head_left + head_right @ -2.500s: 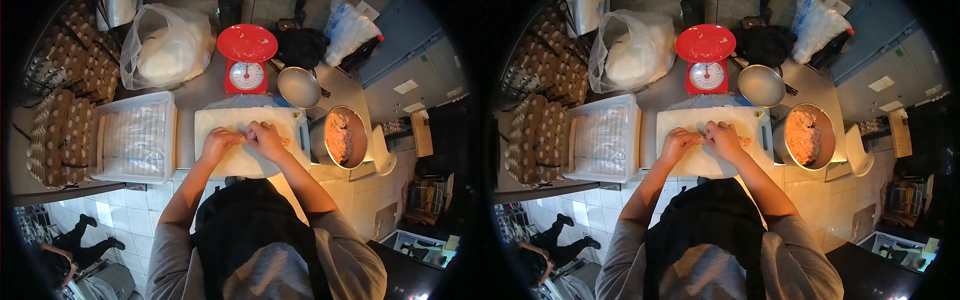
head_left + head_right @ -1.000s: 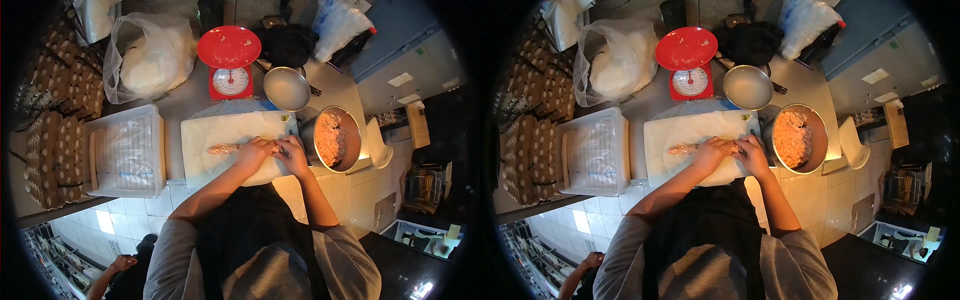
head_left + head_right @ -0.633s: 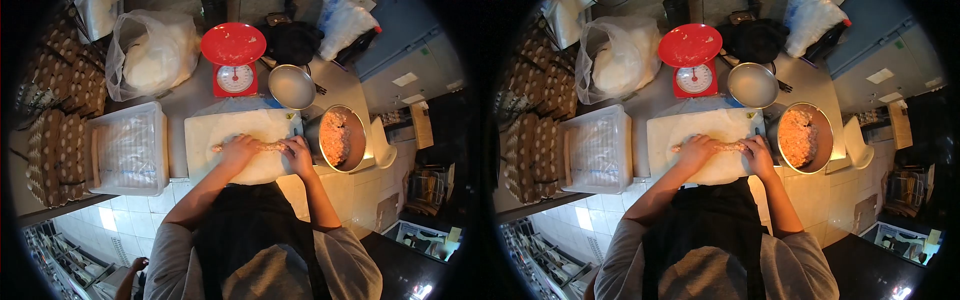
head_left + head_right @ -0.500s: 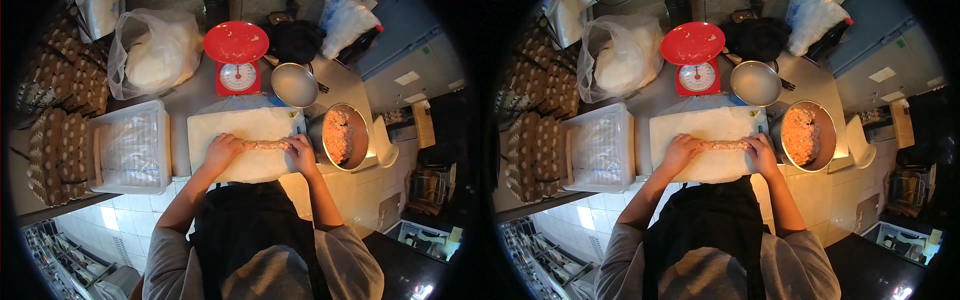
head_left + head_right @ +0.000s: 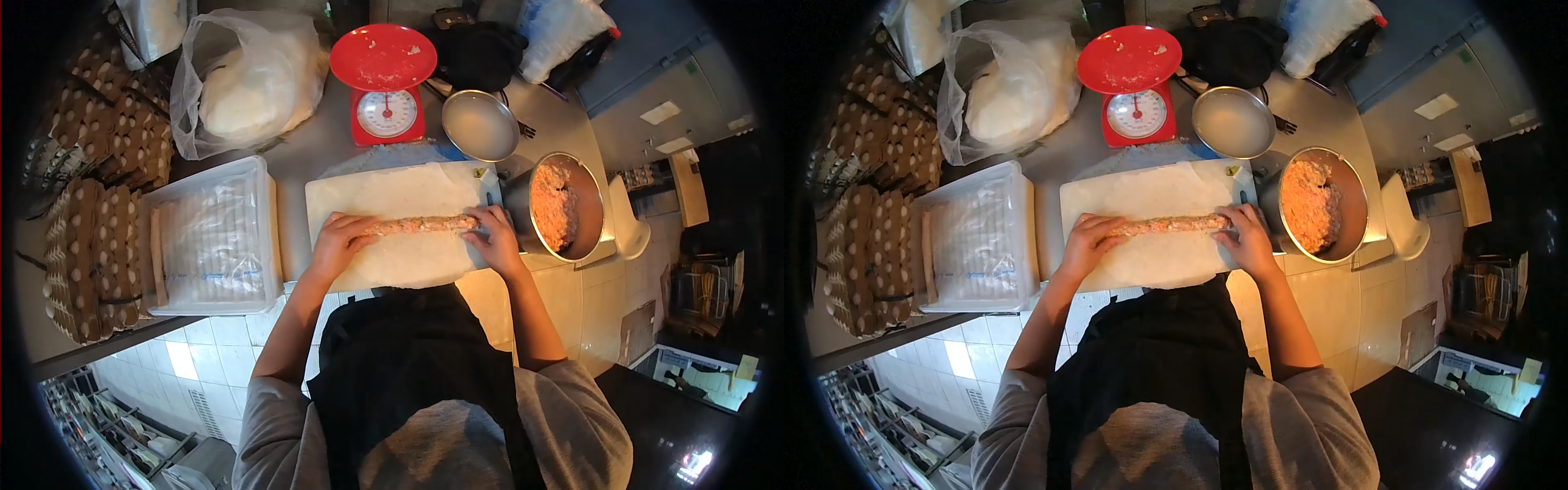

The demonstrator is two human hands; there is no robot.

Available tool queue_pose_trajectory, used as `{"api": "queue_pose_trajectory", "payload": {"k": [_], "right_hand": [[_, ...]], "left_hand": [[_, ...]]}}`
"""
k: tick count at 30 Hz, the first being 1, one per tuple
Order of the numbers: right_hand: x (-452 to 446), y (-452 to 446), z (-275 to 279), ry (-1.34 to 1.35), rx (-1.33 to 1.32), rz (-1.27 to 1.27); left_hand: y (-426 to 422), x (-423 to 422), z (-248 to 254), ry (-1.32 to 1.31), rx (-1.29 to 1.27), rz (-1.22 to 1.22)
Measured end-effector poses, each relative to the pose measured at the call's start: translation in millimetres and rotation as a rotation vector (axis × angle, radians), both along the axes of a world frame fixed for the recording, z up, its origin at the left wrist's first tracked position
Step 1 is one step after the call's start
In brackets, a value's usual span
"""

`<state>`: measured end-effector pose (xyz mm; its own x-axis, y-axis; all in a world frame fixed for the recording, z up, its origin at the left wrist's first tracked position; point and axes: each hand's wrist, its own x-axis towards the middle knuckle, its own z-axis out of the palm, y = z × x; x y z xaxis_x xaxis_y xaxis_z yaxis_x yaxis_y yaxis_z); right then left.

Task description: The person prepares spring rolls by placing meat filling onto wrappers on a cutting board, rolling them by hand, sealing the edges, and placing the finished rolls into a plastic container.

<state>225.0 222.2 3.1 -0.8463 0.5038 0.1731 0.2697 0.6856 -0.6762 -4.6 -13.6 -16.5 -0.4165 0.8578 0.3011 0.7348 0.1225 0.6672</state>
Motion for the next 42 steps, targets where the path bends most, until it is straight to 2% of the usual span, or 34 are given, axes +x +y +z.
{"api": "queue_pose_trajectory", "payload": {"k": [4,7,10,13,14,16,19,20,22,24,27,30,36,42], "right_hand": [[3.6,-4.8,8.0,-0.031,0.004,0.007],[16.8,-20.2,23.4,0.057,0.139,0.011],[41.0,-41.5,20.1,-0.08,0.194,0.231],[46.7,-50.9,-3.1,-0.056,0.419,0.314],[47.2,-48.4,-6.8,0.009,0.413,0.299],[30.5,-40.7,0.7,0.106,0.378,0.255],[-10.7,-19.6,12.7,0.188,0.219,0.08],[-24.9,-9.5,13.8,0.181,0.137,0.026],[-45.5,3.5,10.1,0.179,-0.051,-0.05],[-62.1,17.1,-9.7,0.193,-0.246,-0.086],[-66.9,24.4,-15.9,0.033,-0.311,-0.107],[-60.3,23.4,-9.9,0.005,0.407,-0.065],[-43.7,-13.4,19.4,0.015,0.302,0.439],[-49.4,-16.2,9.3,-0.077,0.369,0.428]], "left_hand": [[-8.7,-6.0,-9.2,-0.024,-0.091,-0.017],[-16.0,1.0,6.5,0.04,0.0,0.081],[-30.5,5.1,14.1,0.049,-0.053,0.157],[-36.2,10.9,18.0,0.031,-0.011,0.204],[-36.6,12.7,21.9,0.041,-0.006,0.22],[-33.7,19.5,32.2,0.065,0.003,0.247],[-24.5,34.1,32.5,0.265,0.166,0.213],[-20.6,36.1,25.8,0.392,0.247,0.06],[-14.8,57.1,24.1,0.448,0.138,-0.143],[7.9,67.2,20.5,0.432,0.061,-0.174],[33.1,67.0,7.7,0.447,0.004,-0.105],[43.2,60.2,-4.1,0.449,0.007,-0.059],[54.1,55.5,-1.5,0.337,-0.062,-0.033],[61.6,48.2,3.0,0.268,-0.104,-0.067]]}}
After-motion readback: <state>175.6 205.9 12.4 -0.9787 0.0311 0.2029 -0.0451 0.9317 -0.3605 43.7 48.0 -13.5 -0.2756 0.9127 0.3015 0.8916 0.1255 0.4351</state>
